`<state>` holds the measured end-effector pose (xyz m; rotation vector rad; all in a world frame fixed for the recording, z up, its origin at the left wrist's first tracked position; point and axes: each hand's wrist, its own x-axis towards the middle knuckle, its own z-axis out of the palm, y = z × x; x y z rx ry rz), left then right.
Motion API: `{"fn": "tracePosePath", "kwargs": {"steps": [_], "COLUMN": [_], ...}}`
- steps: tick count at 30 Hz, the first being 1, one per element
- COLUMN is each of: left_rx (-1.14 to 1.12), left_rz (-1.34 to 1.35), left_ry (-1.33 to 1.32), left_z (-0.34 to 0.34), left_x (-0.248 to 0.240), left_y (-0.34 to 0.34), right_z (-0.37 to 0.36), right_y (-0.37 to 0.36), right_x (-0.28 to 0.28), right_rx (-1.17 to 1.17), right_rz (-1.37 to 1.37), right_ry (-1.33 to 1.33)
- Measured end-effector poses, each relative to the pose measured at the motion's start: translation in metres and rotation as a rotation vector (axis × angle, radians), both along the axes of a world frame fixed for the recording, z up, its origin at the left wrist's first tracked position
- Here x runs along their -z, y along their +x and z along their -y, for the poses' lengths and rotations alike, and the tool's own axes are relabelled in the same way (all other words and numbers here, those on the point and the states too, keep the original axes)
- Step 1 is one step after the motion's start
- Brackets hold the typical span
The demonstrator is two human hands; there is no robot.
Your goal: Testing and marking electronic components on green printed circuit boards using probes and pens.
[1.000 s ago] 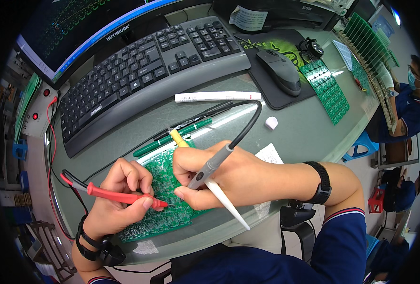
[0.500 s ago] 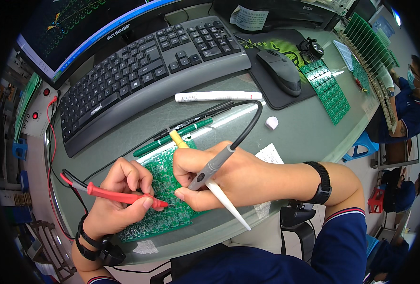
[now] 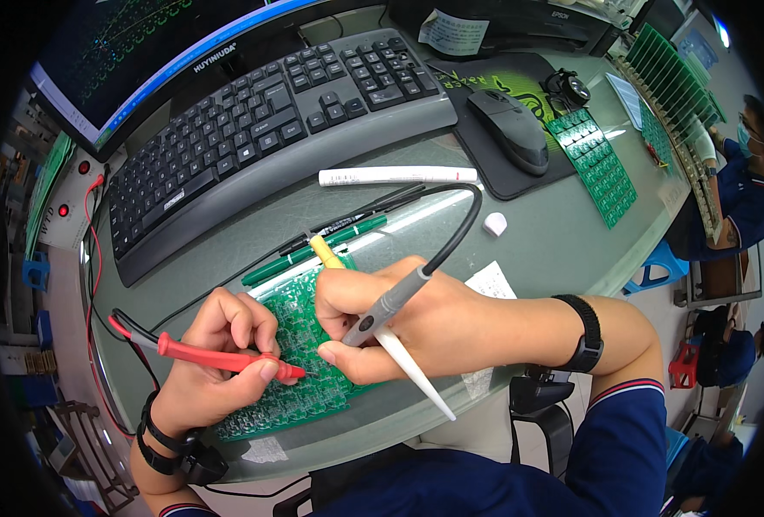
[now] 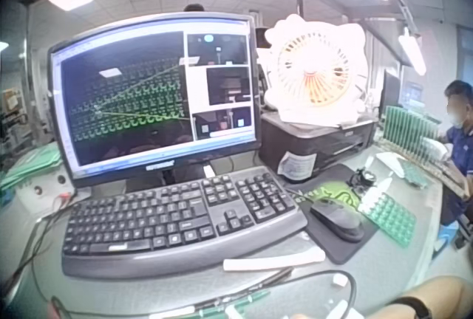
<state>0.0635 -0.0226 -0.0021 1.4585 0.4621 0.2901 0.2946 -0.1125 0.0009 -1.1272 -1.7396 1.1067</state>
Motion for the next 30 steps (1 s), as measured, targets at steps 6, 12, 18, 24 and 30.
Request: {"fn": "tracePosePath", "kwargs": {"steps": [6,12,18,24,30], "left_rx": [-0.050,-0.022,-0.039,0.000,-0.007], "left_rz": [0.044,0.015,0.002,0.008,0.010], "left_ry": [-0.049,0.016,-0.051,0.034,0.011], "left_z": [0.0028,0.0007,0.0017,-0.0010,0.0000], "left_x": [-0.0009,-0.0005,0.0004,0.0020,0.0014], "left_y": [0.0016,0.0006,-0.0005,-0.0011,-0.0007], "right_z": [0.0000,0.0004,0.0000,-0.0001,-0.0002], "right_y": [-0.0006,0.0001,0.0001,-0.0002,-0.0002], "right_x": [0.0004,-0.0003,0.0000,0.0007,0.0010], "right_rx": [0.006,0.023,0.018,0.014,0.010], "right_rz": [0.028,0.033,0.032,0.032,0.036], "right_ry": [0.038,0.033,0.027,0.032,0.052]}}
